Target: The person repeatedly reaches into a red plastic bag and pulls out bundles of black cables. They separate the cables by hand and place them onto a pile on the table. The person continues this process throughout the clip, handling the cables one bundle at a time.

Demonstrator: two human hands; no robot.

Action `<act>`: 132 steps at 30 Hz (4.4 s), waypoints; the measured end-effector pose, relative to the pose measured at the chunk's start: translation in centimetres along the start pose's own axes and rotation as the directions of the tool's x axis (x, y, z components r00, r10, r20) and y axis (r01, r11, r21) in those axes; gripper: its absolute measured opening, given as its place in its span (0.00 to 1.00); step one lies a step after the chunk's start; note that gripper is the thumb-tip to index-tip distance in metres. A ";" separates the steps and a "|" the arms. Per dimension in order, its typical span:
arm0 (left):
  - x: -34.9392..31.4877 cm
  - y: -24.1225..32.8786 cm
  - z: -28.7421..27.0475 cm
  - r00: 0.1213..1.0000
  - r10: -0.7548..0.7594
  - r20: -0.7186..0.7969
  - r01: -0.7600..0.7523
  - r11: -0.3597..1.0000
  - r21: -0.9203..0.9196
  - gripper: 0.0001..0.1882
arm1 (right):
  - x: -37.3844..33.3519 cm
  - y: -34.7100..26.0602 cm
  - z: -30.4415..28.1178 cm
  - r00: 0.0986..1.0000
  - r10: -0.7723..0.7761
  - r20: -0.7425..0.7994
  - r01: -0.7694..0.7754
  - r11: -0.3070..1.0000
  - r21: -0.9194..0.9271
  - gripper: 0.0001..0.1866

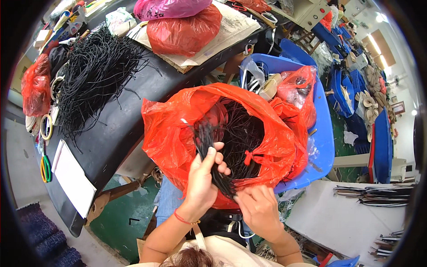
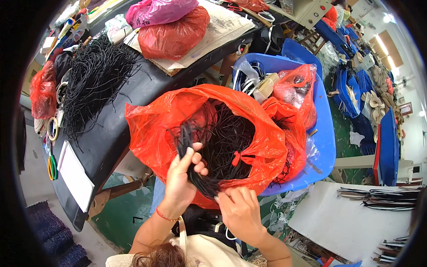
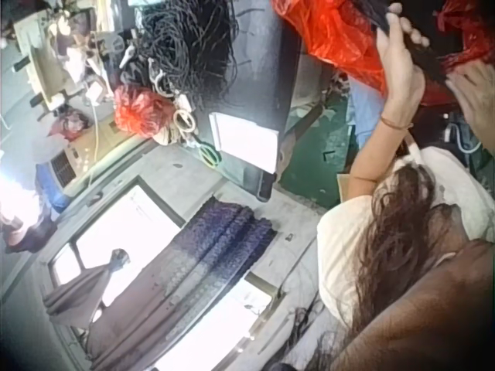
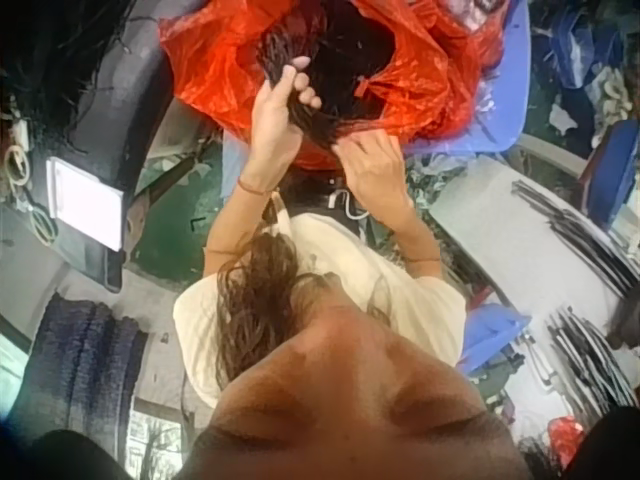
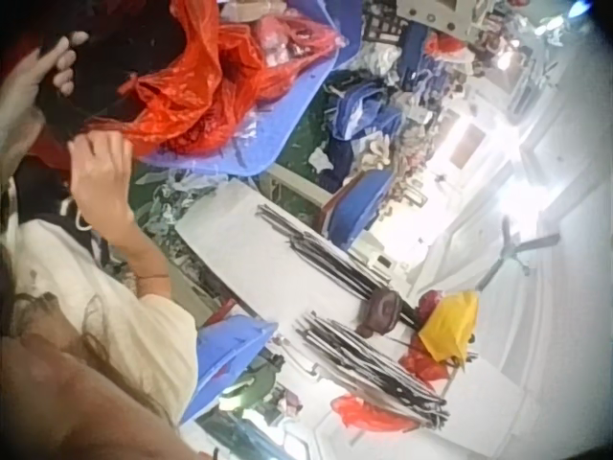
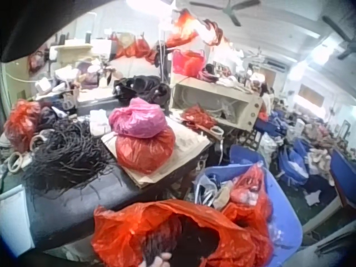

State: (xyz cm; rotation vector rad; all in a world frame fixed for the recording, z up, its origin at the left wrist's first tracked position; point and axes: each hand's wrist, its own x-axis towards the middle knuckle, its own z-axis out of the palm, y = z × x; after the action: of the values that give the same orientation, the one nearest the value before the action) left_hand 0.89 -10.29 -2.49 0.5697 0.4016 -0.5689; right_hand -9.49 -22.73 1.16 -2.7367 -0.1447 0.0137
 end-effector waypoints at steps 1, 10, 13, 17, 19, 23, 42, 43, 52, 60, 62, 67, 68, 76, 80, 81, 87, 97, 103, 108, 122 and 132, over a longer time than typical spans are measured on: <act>-0.2 0.6 0.0 0.999 0.017 0.048 -0.016 1.000 -0.007 0.12 | -0.1 0.5 -0.6 0.999 -0.040 0.030 0.038 0.997 0.063 0.09; -4.3 3.6 1.7 0.990 -0.099 0.104 0.062 0.948 0.311 0.12 | 12.8 16.2 6.3 0.879 0.236 -0.415 -0.270 0.963 -0.024 0.08; -3.2 3.0 0.1 0.994 -0.078 0.073 0.050 0.944 0.325 0.12 | 14.8 15.7 7.5 0.888 0.354 -0.293 -0.409 0.900 -0.149 0.08; -2.3 2.2 -0.8 0.993 -0.096 0.066 0.069 0.942 0.329 0.12 | 12.7 14.3 6.4 0.876 0.223 -0.429 -0.253 0.967 -0.015 0.08; -1.9 1.7 -0.8 0.993 -0.099 0.065 0.073 0.942 0.327 0.12 | 11.4 13.6 5.5 0.881 0.171 -0.441 -0.186 0.982 0.009 0.08; -1.7 1.1 -0.5 0.993 -0.106 0.058 0.079 0.934 0.350 0.12 | 8.4 12.0 3.4 0.871 0.075 -0.486 -0.140 0.985 -0.099 0.06; -0.4 -1.8 0.2 0.986 -0.165 0.004 0.159 0.953 0.257 0.13 | 1.1 -0.5 1.3 0.952 -0.145 -0.271 0.146 0.989 -0.017 0.07; -0.4 -1.5 0.1 0.982 -0.185 0.025 0.174 0.955 0.242 0.13 | 0.6 -1.0 1.2 0.958 -0.143 -0.247 0.153 0.988 0.020 0.07; -3.8 4.6 1.5 0.992 0.059 0.109 -0.093 0.934 0.344 0.19 | 6.3 6.4 0.9 0.984 0.034 -0.173 0.006 0.974 0.225 0.07; -2.2 3.0 -0.9 0.985 -0.166 0.054 0.145 0.950 0.276 0.15 | 10.6 13.5 8.6 0.947 0.258 -0.190 -0.275 0.959 -0.069 0.08; -2.0 3.0 -0.7 0.990 -0.121 0.067 0.099 0.958 0.271 0.15 | 10.3 13.5 8.6 0.946 0.233 -0.225 -0.234 0.972 0.023 0.08; -2.0 3.2 -0.2 0.985 -0.117 0.125 0.078 0.957 0.280 0.14 | 9.7 13.5 6.3 0.939 0.260 -0.225 -0.187 0.935 0.301 0.08; -2.0 3.2 0.1 0.983 -0.131 0.126 0.099 0.968 0.231 0.15 | 9.5 13.5 6.1 0.938 0.262 -0.226 -0.184 0.931 0.316 0.08; -2.2 2.0 0.7 0.996 -0.074 0.058 0.052 0.945 0.322 0.15 | 7.0 7.8 -2.6 0.844 0.376 -0.383 -0.130 0.836 0.533 0.07; -1.8 -0.1 0.8 0.985 -0.168 0.044 0.149 0.947 0.286 0.18 | 6.7 4.3 -4.6 0.796 0.400 -0.455 -0.046 0.789 0.613 0.08; -1.8 -0.8 1.2 0.979 -0.196 0.064 0.174 0.953 0.249 0.19 | 6.3 3.5 -4.9 0.812 0.353 -0.464 -0.039 0.828 0.560 0.10; -0.7 -2.9 1.9 0.959 -0.272 0.074 0.273 0.962 -0.011 0.20 | 2.4 -0.3 -3.2 0.883 0.396 -0.251 -0.190 0.792 0.580 0.11; -0.8 -2.5 1.6 0.978 -0.173 0.113 0.170 0.985 0.038 0.19 | -0.7 -1.0 -0.4 0.890 0.402 -0.216 -0.270 0.845 0.462 0.07; -2.5 1.4 2.2 1.000 0.002 0.017 -0.004 0.994 0.113 0.11 | -1.0 0.2 0.3 0.995 0.077 -0.068 -0.053 0.950 0.306 0.08; -3.1 4.7 2.3 0.986 0.153 0.069 -0.162 0.974 0.160 0.14 | 5.1 9.3 2.1 0.972 0.081 -0.222 -0.037 0.980 0.196 0.07; -1.1 1.6 0.3 0.996 -0.033 0.083 0.023 0.993 0.117 0.13 | 10.2 13.7 5.4 0.879 0.142 -0.455 -0.229 0.963 -0.143 0.10; -0.7 -0.9 0.7 0.994 -0.076 0.082 0.059 0.978 0.200 0.18 | 5.3 4.6 -2.5 0.920 0.338 -0.196 -0.232 0.877 0.422 0.05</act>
State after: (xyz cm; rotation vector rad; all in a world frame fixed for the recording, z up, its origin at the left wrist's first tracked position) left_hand -0.08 -11.05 -1.96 0.7200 0.2817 -0.7021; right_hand -3.72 -27.31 1.70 -2.3046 0.3132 -0.2168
